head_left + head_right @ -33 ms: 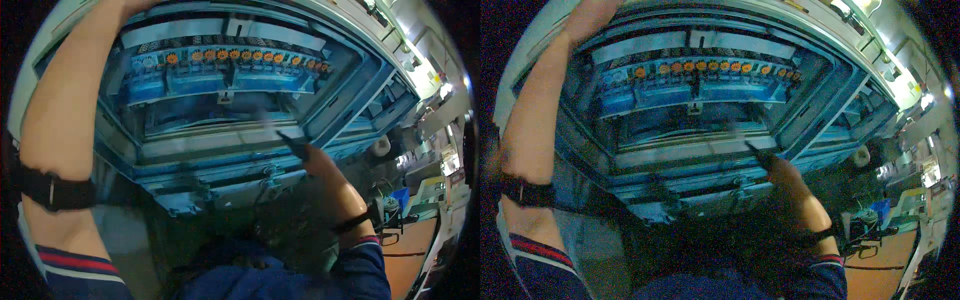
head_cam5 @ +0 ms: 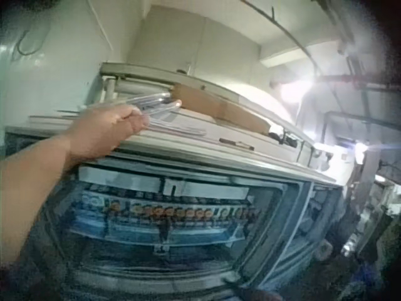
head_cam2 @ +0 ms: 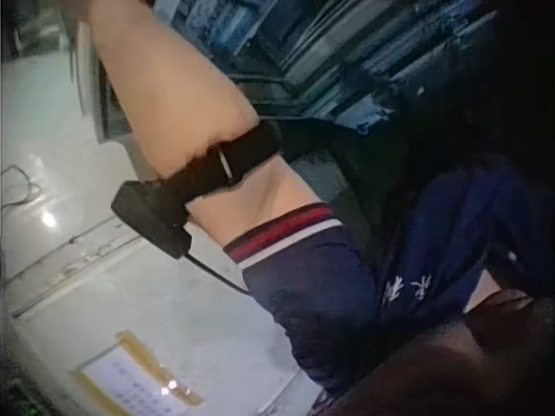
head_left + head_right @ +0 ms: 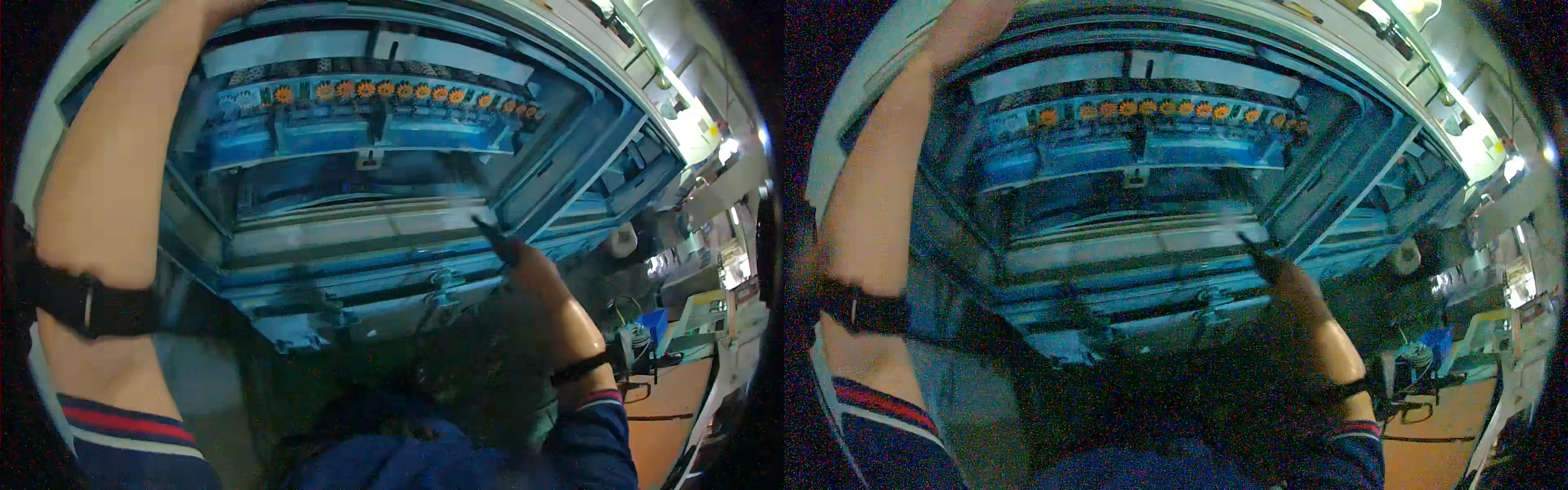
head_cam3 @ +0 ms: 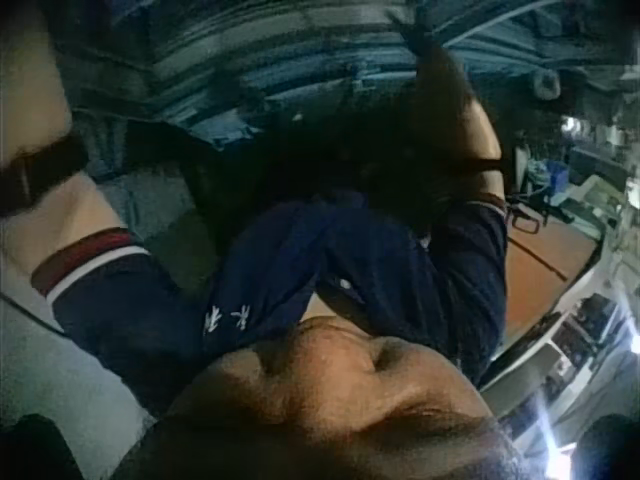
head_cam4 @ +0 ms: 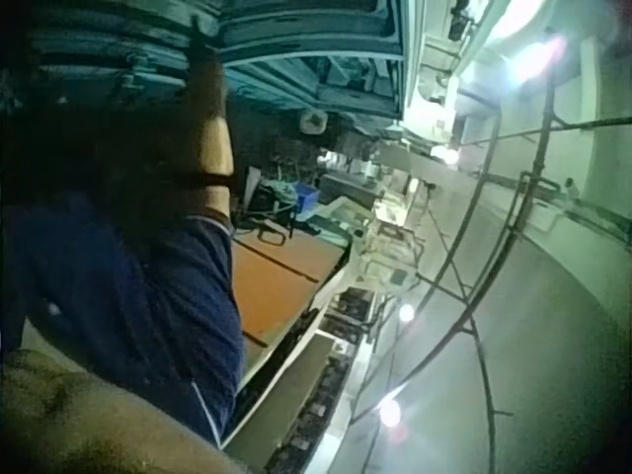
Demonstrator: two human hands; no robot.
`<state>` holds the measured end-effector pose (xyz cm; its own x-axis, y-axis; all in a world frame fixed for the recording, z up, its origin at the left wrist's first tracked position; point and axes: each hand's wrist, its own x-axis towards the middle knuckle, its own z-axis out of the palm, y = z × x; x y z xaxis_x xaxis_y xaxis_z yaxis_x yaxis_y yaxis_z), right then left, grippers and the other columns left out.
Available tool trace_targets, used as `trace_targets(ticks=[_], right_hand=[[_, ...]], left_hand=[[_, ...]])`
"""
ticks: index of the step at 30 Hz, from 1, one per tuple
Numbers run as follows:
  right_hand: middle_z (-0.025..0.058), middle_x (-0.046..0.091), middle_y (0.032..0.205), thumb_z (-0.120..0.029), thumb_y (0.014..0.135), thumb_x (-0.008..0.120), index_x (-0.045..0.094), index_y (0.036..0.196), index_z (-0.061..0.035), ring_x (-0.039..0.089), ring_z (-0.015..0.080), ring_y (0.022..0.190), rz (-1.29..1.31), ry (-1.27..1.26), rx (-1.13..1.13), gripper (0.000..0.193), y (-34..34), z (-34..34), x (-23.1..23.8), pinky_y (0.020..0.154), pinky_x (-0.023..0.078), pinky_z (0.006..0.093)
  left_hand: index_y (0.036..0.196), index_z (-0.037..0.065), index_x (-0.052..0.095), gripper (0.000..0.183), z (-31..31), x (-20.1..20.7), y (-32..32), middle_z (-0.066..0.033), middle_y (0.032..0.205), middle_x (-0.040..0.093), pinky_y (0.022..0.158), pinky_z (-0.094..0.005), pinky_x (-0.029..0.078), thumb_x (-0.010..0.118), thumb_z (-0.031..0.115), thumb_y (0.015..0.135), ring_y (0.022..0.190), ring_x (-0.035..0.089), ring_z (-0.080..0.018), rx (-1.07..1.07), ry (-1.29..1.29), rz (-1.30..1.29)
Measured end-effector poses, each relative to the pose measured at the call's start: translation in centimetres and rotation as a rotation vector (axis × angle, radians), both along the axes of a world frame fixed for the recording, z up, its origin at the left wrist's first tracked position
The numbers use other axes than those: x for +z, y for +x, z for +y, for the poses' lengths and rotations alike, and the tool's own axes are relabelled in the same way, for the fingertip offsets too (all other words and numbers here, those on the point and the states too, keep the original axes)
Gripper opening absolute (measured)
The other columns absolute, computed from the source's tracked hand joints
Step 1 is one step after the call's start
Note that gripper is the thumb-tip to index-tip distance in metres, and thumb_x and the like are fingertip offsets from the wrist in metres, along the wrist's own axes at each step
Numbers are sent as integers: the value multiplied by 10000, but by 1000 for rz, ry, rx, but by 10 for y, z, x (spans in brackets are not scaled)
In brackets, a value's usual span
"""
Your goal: Cleaning an industrial machine and its removable panel using an air nozzle.
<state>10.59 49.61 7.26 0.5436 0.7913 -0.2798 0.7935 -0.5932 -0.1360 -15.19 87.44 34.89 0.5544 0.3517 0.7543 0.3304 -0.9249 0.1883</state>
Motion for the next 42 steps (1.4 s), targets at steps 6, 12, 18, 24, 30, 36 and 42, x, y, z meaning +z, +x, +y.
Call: trace_targets(ticks=[6, 12, 18, 24, 30, 36, 42], right_hand=[[269, 691, 1080, -258, 949, 536, 466, 1378, -90, 673, 466, 990, -142, 30, -167, 466, 2, -70, -23, 819, 554, 561], [255, 692, 1080, -161, 839, 613, 448, 1367, -88, 668, 458, 998, 159, -20, 80, 558, -156, 59, -20, 851, 523, 575], [262, 692, 1060, -141, 844, 608, 455, 1287, -80, 677, 458, 991, 204, 134, 372, 473, -276, 84, 3, 832, 541, 571], [282, 696, 1075, -155, 901, 509, 450, 1382, -30, 674, 461, 1019, -93, 148, 32, 500, -161, -4, -47, 890, 531, 555], [275, 618, 1286, -174, 893, 615, 275, 1522, -49, 618, 419, 1179, -157, -20, -168, 726, -123, -74, -21, 955, 517, 504], [281, 676, 1146, -112, 881, 571, 365, 1429, -57, 660, 441, 1089, 2, 23, 109, 588, -291, 34, -7, 917, 525, 540], [254, 672, 1135, -103, 857, 619, 323, 1461, -67, 679, 434, 1035, -43, 81, 170, 674, -391, 91, -4, 883, 549, 522]], left_hand=[[1263, 71, 621, 494, -17, 5, -17, -179, 1272, 635, 1003, -406, 437, 516, 483, 1011, 1157, 596, -333, -357, -285, -75], [1324, -1, 575, 337, -63, -134, -134, -109, 1327, 605, 1109, -353, 369, 446, 160, 1058, 1268, 532, -218, -137, 61, -299], [1300, 10, 596, 416, -203, -405, -358, -94, 1292, 631, 1091, -346, 389, 609, 309, 1010, 1238, 556, -218, 216, -1191, -391], [1379, -24, 536, 497, -387, -494, -533, -191, 1375, 584, 1107, -382, 388, 512, 339, 1041, 1290, 546, -306, 914, -1181, 200], [1228, 45, 638, 383, -420, -485, -574, -180, 1189, 686, 970, -437, 476, 558, 346, 1005, 1125, 636, -353, 799, -1387, 328], [1326, 43, 582, 455, -353, -514, -517, -156, 1155, 699, 930, -406, 515, 666, 297, 958, 1059, 671, -297, 381, -1358, 214], [1489, 108, 425, 641, -281, -443, -334, -80, 1464, 512, 1125, -414, 365, 623, 446, 982, 1350, 472, -211, -394, -1858, -89]])
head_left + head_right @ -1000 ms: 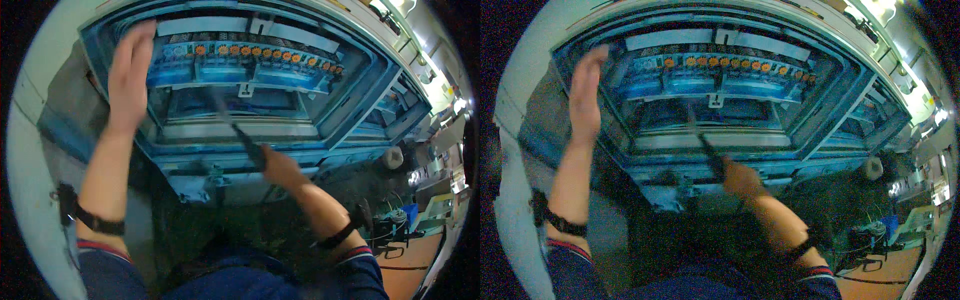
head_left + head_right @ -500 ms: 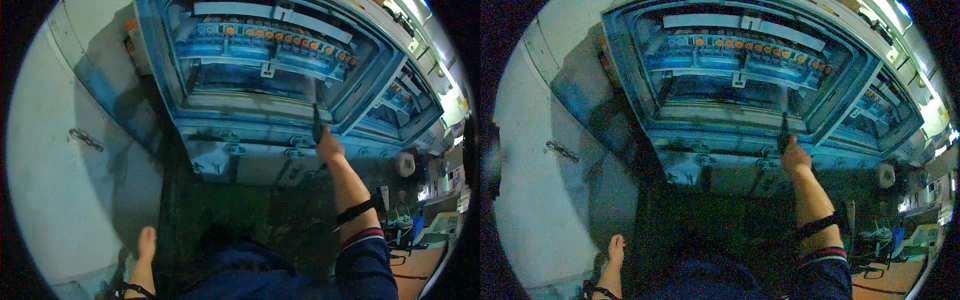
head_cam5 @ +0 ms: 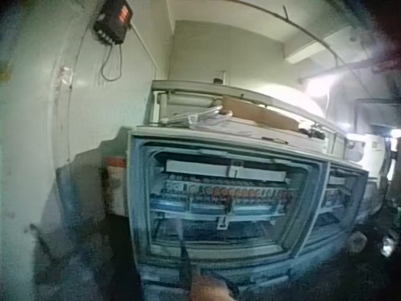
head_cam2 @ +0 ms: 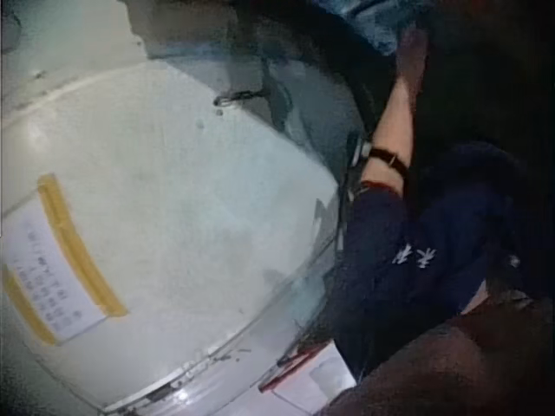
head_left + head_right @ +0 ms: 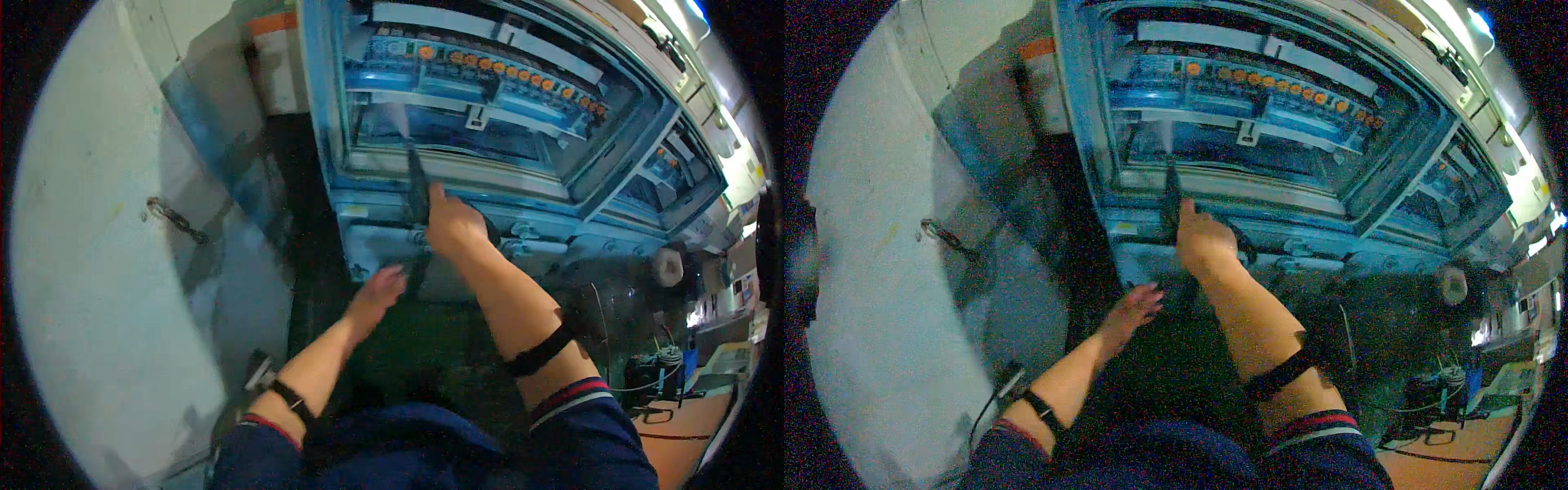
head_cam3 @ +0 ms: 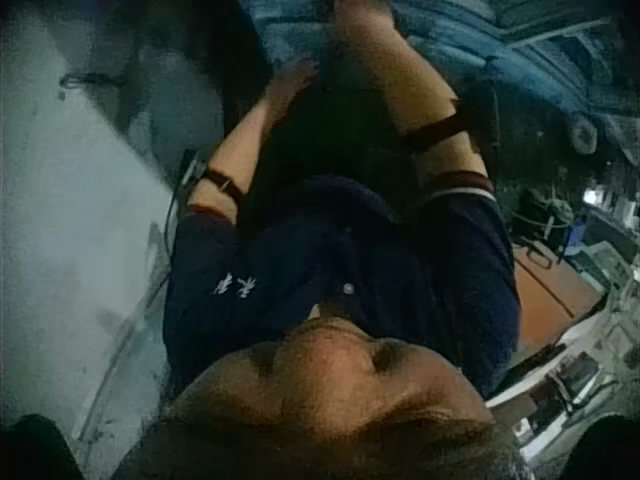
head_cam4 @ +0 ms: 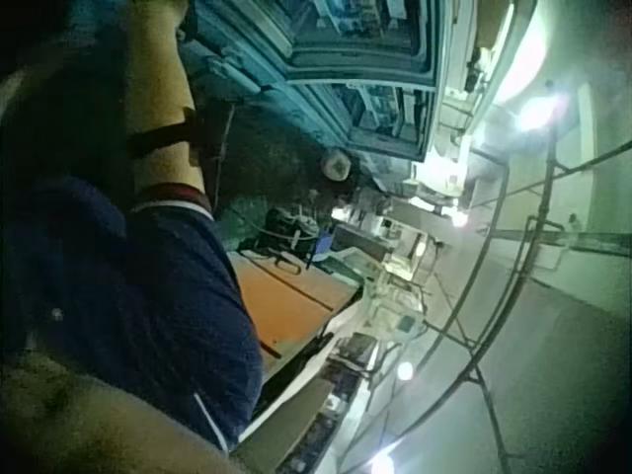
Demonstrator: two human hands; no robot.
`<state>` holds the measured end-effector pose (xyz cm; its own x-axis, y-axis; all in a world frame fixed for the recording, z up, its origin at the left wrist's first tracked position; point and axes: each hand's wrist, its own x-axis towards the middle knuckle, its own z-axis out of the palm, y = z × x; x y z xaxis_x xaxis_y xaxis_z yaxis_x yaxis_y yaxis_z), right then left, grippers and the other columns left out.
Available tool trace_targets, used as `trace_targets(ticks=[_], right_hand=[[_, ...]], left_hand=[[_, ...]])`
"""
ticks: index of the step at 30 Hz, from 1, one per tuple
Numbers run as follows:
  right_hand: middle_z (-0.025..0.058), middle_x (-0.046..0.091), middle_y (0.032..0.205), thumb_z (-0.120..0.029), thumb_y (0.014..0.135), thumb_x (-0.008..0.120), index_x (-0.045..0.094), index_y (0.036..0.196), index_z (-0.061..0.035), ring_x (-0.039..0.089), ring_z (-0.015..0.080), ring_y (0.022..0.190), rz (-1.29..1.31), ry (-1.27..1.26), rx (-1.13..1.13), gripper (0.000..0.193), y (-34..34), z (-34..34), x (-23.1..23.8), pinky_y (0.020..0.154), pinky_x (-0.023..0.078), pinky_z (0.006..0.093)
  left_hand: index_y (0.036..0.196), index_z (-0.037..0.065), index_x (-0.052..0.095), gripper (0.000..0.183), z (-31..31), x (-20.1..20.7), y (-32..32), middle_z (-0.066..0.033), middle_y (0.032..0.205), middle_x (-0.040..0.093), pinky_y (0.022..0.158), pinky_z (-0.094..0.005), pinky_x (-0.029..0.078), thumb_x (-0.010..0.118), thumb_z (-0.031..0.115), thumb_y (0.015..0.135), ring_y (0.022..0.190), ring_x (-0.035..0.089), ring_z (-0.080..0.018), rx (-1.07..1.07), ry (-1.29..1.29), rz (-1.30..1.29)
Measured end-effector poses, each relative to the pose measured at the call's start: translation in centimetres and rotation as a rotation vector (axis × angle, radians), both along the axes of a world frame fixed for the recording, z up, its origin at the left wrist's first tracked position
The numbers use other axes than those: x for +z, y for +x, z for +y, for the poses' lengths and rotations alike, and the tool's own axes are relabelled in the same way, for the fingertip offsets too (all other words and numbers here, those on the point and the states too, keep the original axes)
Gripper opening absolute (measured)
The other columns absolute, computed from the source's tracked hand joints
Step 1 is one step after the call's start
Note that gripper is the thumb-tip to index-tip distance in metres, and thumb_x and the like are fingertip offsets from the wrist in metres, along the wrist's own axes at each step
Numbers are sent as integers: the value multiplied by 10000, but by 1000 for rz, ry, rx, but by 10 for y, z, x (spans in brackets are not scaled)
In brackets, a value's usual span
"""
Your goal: Cleaning an industrial machine and its removable panel using an air nozzle.
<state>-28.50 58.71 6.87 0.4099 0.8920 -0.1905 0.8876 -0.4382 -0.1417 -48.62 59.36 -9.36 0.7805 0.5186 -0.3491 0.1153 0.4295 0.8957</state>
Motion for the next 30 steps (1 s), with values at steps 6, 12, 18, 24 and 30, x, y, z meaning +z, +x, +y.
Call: trace_targets(ticks=[6, 12, 18, 24, 30], right_hand=[[250, 648, 1103, -180, 835, 671, 351, 1427, -57, 699, 440, 935, -90, 82, 113, 684, -42, 7, -2, 763, 581, 500], [168, 605, 1060, -184, 880, 630, 512, 1277, -56, 695, 365, 929, -185, 165, 164, 433, -48, 4, -16, 733, 592, 444], [237, 541, 1310, -249, 819, 739, 466, 1391, -51, 543, 424, 1230, 70, 256, 465, 663, -37, -41, 4, 984, 510, 514], [280, 406, 1508, -325, 843, 757, 302, 1526, 21, 403, 392, 1410, 521, 224, -131, 891, 27, -227, -87, 1157, 342, 442], [204, 596, 1317, -312, 938, 655, 470, 1405, 29, 559, 287, 1242, 1110, 73, -329, 607, 15, -293, -154, 1066, 425, 375]], left_hand=[[1491, 183, 436, 677, 14, 64, 65, -40, 1523, 460, 1117, -463, 364, 524, 615, 978, 1367, 465, -222, 98, -439, -514], [1411, 195, 502, 611, 23, 73, 67, -40, 1400, 559, 1076, -425, 417, 453, 636, 990, 1272, 546, -247, 135, -764, -783], [1166, 73, 622, 530, 58, 51, 69, -80, 1123, 679, 943, -435, 493, 544, 542, 932, 1065, 629, -282, 469, -1008, -738], [936, 69, 591, 485, 54, 64, 73, -64, 838, 606, 761, -416, 463, 519, 548, 908, 821, 576, -245, 681, -887, -612], [958, 78, 586, 516, 38, 79, 93, -56, 821, 595, 746, -432, 458, 496, 584, 921, 786, 563, -239, 627, -743, -586]])
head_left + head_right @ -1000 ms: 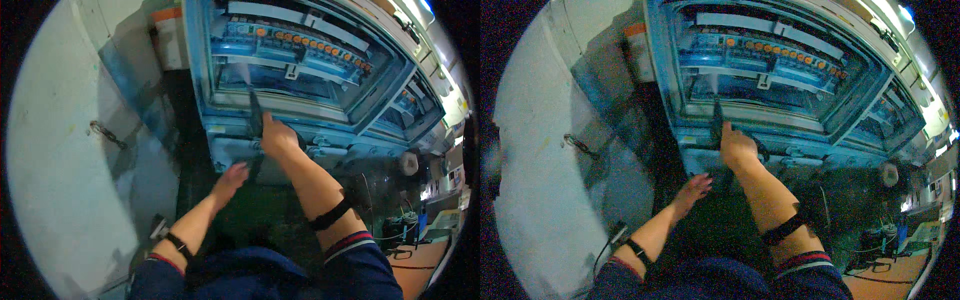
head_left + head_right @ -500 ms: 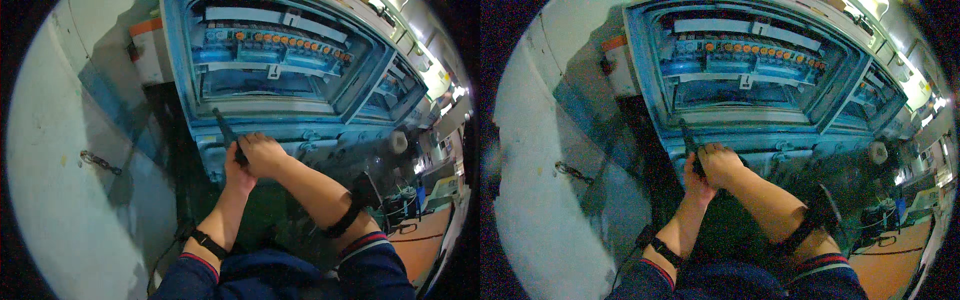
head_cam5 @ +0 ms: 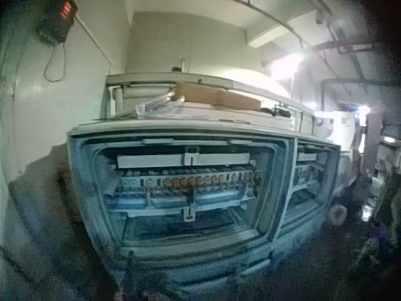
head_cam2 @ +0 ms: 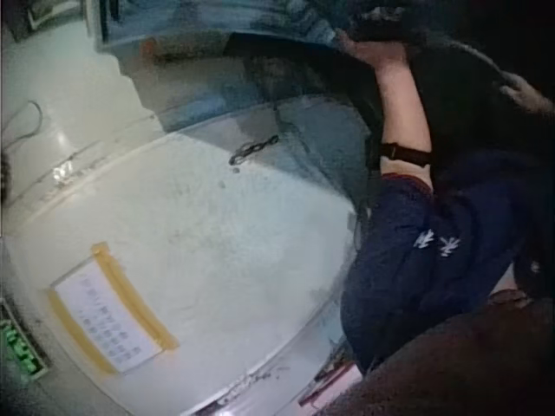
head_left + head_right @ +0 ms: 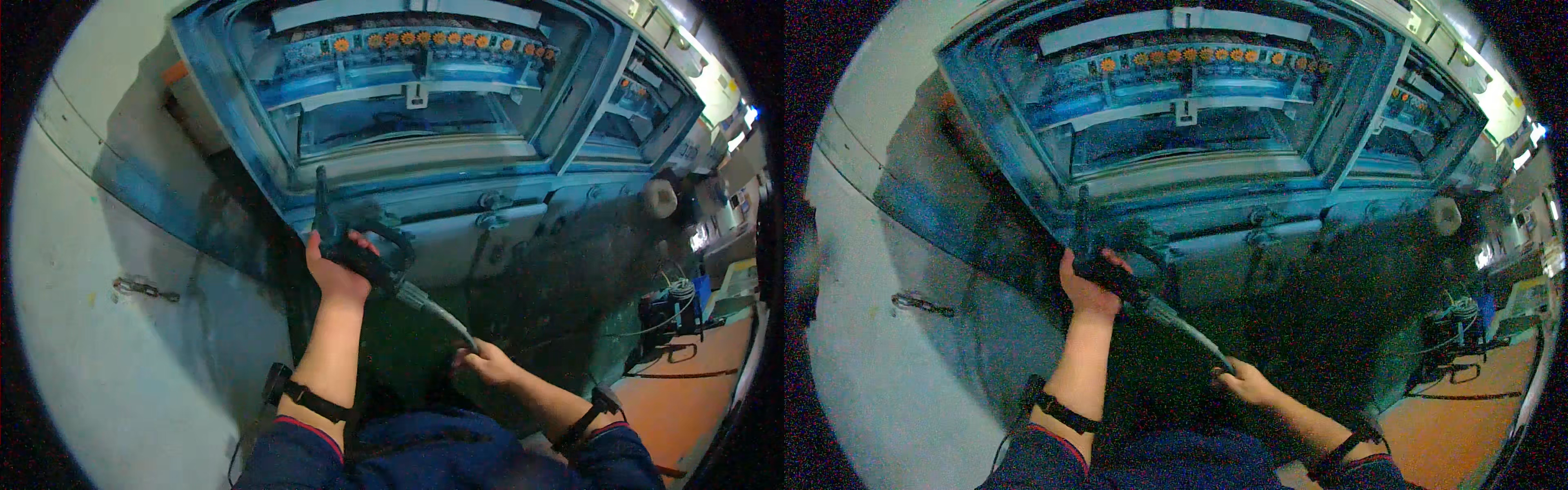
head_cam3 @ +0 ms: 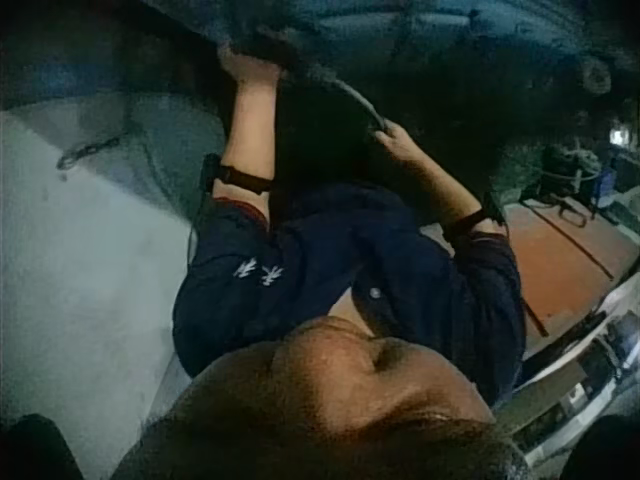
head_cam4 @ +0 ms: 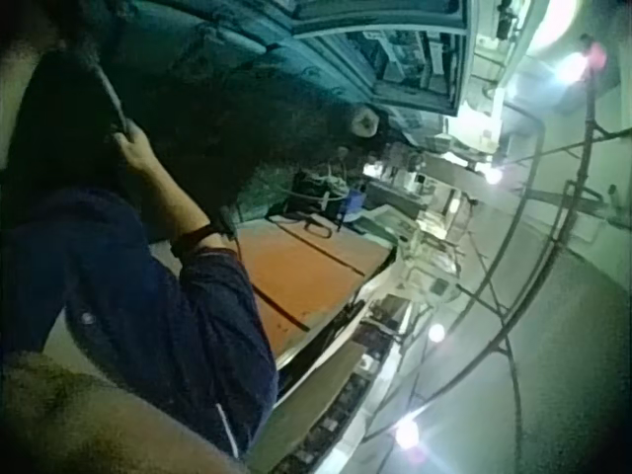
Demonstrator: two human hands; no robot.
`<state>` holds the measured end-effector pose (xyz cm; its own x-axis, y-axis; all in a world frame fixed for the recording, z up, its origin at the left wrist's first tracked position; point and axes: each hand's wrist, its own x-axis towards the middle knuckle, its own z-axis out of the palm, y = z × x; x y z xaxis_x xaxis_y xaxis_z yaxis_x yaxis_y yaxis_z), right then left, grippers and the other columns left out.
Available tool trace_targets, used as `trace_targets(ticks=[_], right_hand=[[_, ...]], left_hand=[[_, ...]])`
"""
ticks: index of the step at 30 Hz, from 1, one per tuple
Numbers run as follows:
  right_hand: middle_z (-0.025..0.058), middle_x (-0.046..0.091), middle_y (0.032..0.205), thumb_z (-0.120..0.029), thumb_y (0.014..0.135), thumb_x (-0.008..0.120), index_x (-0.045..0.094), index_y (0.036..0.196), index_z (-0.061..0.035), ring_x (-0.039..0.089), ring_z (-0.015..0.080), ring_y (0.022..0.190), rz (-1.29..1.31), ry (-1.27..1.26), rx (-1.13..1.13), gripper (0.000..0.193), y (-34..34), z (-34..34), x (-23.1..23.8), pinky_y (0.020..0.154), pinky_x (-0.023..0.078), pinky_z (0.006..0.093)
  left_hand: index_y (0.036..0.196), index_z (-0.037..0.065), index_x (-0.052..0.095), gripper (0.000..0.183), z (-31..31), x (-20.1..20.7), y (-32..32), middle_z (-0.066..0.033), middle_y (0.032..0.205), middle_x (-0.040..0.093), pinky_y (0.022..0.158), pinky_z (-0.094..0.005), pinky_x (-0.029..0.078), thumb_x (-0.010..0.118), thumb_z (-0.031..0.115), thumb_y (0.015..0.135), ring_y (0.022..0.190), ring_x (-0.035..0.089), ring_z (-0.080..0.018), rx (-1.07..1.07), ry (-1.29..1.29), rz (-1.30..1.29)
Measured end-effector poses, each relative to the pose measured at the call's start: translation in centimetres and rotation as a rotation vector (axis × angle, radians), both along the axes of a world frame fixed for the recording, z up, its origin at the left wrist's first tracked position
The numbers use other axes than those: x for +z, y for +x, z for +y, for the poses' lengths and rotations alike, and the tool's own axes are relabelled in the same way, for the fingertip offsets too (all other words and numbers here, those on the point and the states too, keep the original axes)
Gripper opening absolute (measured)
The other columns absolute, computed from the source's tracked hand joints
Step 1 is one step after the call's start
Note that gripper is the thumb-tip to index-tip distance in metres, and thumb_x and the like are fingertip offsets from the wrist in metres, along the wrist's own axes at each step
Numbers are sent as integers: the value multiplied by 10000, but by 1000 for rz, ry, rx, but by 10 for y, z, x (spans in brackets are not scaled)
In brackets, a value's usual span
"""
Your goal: Cleaning an industrial machine and its removable panel using an air nozzle.
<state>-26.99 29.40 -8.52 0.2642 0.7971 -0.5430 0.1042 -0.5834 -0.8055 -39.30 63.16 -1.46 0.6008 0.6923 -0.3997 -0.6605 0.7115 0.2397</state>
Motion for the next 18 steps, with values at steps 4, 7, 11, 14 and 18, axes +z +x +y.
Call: trace_targets(ticks=[4, 7, 11, 14, 18], right_hand=[[195, 699, 846, -228, 963, 600, 611, 1112, -40, 675, 366, 765, -286, 68, -62, 240, 26, -9, 10, 708, 534, 457], [239, 649, 811, -214, 953, 620, 573, 1026, -33, 649, 427, 764, -345, -108, 103, 200, 55, -10, 31, 670, 497, 498], [217, 631, 791, -268, 965, 605, 575, 1038, -31, 615, 358, 714, -226, -227, 180, 250, 73, -27, 59, 674, 489, 447], [225, 643, 816, -274, 955, 628, 571, 1005, -24, 634, 368, 739, -275, -33, 227, 261, 87, -49, 70, 674, 489, 453], [231, 680, 969, -281, 883, 727, 594, 1128, -56, 657, 442, 888, -357, 1, 332, 358, 129, -124, 31, 757, 528, 475]], left_hand=[[953, 82, 595, 518, -45, 80, 39, -56, 802, 591, 749, -452, 468, 553, 597, 927, 759, 568, -245, 108, -277, 340], [924, 102, 597, 439, -49, 13, 37, -33, 786, 589, 720, -440, 480, 611, 541, 946, 729, 574, -227, 35, 31, 147], [857, 132, 562, 310, -51, 11, 57, 8, 751, 555, 645, -401, 475, 628, 411, 975, 655, 548, -187, 90, 11, 335], [836, 143, 538, 291, -47, 11, 60, 21, 717, 524, 607, -383, 466, 616, 380, 986, 616, 525, -168, 136, 66, 403], [844, 151, 516, 268, -28, 6, 57, 23, 693, 506, 578, -356, 453, 593, 355, 1000, 607, 513, -146, 167, 114, 473]])
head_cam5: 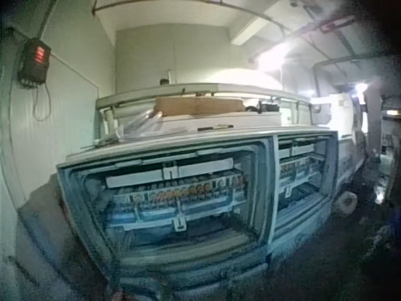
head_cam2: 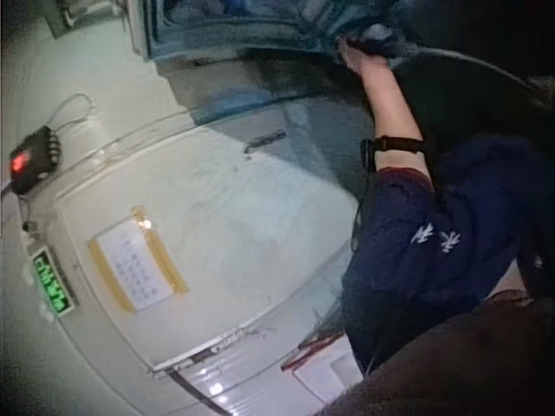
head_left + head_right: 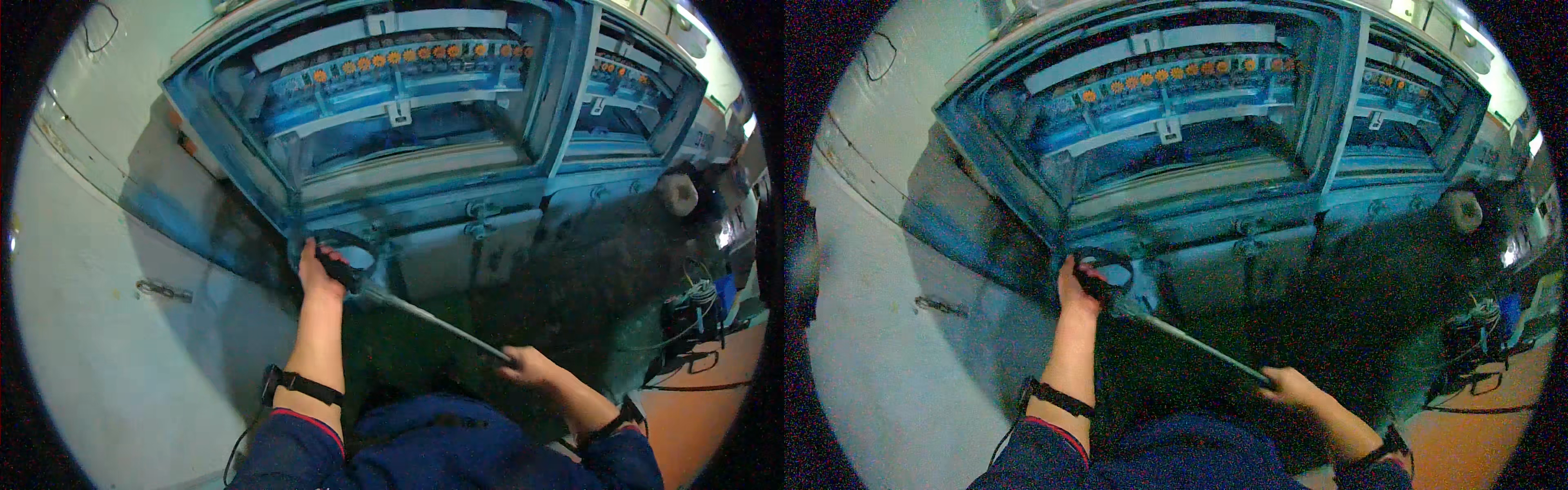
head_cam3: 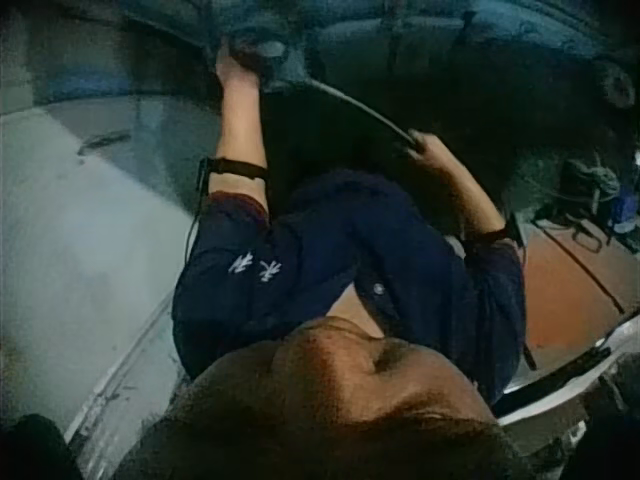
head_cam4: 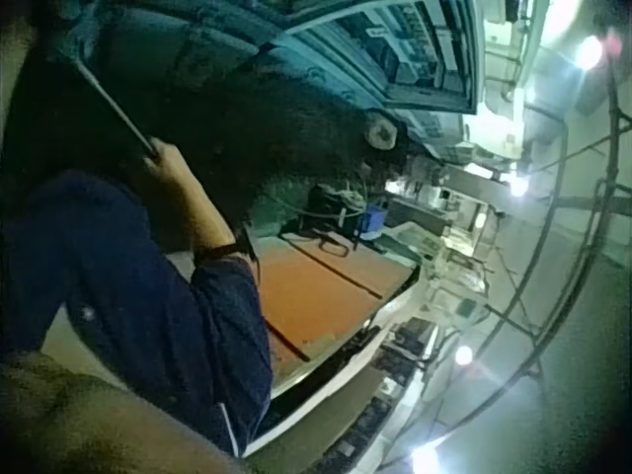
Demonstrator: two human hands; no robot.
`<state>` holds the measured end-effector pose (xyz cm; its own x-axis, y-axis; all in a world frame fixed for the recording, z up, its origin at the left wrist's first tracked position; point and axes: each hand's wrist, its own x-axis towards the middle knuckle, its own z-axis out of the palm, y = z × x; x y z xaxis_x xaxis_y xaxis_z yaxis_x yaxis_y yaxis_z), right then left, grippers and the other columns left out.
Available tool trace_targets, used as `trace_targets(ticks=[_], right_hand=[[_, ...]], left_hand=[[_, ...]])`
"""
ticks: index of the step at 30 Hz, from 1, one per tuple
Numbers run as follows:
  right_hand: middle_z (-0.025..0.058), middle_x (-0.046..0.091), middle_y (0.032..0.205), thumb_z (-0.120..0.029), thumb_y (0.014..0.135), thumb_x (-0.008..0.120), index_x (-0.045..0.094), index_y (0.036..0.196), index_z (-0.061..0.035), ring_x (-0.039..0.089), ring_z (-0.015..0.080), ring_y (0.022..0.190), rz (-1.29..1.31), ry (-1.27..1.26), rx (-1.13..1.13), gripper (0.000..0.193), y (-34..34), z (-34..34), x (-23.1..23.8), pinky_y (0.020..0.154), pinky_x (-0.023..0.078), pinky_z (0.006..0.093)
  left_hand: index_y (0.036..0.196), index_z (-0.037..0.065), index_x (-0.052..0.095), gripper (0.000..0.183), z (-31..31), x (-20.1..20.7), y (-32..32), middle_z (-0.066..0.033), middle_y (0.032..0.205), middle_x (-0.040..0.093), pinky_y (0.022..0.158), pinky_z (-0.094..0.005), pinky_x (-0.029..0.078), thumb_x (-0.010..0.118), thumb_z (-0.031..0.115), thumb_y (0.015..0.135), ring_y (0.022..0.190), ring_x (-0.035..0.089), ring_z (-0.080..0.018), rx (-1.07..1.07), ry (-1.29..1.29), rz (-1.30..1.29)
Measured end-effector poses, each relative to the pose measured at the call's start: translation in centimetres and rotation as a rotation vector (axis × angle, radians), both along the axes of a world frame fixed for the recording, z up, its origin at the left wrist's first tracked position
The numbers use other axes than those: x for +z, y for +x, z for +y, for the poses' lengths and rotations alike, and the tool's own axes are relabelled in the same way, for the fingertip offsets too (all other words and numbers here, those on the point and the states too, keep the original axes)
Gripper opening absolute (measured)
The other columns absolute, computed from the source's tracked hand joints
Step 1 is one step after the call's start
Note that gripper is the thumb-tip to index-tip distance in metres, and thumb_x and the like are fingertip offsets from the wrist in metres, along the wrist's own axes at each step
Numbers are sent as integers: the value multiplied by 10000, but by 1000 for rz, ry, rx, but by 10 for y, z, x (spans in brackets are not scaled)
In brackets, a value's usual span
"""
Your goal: Cleaning an industrial machine and its removable panel using an air nozzle.
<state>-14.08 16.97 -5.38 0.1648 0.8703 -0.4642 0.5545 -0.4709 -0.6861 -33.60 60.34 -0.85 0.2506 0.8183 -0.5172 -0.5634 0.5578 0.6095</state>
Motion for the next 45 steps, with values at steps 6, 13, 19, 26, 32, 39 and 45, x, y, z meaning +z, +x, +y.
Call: trace_targets(ticks=[6, 13, 19, 26, 32, 39, 45], right_hand=[[207, 676, 893, -210, 795, 753, 614, 916, -51, 641, 446, 890, -245, -365, -564, 243, -1, -219, -9, 734, 514, 491], [194, 622, 788, -168, 711, 785, 575, 786, -53, 618, 434, 775, -396, -177, -591, 251, -86, -164, 50, 646, 485, 485], [180, 615, 766, -180, 678, 784, 590, 770, -56, 634, 404, 766, -477, -248, -550, 248, -160, -136, 47, 645, 494, 471], [167, 588, 703, -241, 725, 809, 567, 704, -77, 610, 409, 702, -534, -146, -536, 293, -212, -91, 61, 600, 482, 453], [162, 594, 715, -260, 716, 804, 558, 705, -88, 609, 406, 703, -148, -111, -894, 301, -227, -88, 41, 593, 479, 460], [153, 665, 806, -253, 715, 794, 642, 791, -97, 656, 388, 767, -550, -213, -488, 231, -229, -89, 46, 636, 512, 458], [150, 676, 798, -297, 745, 798, 658, 798, -103, 665, 387, 781, -538, -258, -532, 245, -242, -90, 56, 655, 525, 464]], left_hand=[[842, 138, 495, 267, 57, 11, -46, 21, 693, 504, 591, -357, 457, 577, 334, 1004, 605, 512, -139, -45, 98, 72], [848, 138, 502, 265, 140, -32, -72, 18, 693, 508, 574, -371, 458, 585, 342, 997, 601, 509, -143, -126, 23, 9], [840, 132, 503, 283, 186, -52, -78, 14, 686, 511, 569, -378, 462, 591, 354, 992, 601, 511, -147, -216, 79, 86], [852, 119, 508, 306, 228, -60, -99, -1, 688, 525, 546, -393, 476, 598, 379, 986, 591, 512, -159, -326, 128, 17], [893, 115, 524, 288, 258, -73, -108, 6, 691, 529, 546, -409, 486, 596, 379, 981, 575, 507, -160, -423, 138, 45], [888, 134, 536, 265, 246, -57, -83, 24, 690, 543, 547, -375, 475, 647, 367, 949, 579, 526, -142, -513, 62, 88], [840, 135, 542, 295, 244, -55, -34, 19, 686, 563, 541, -374, 469, 667, 383, 939, 565, 531, -145, -612, 81, 96]])
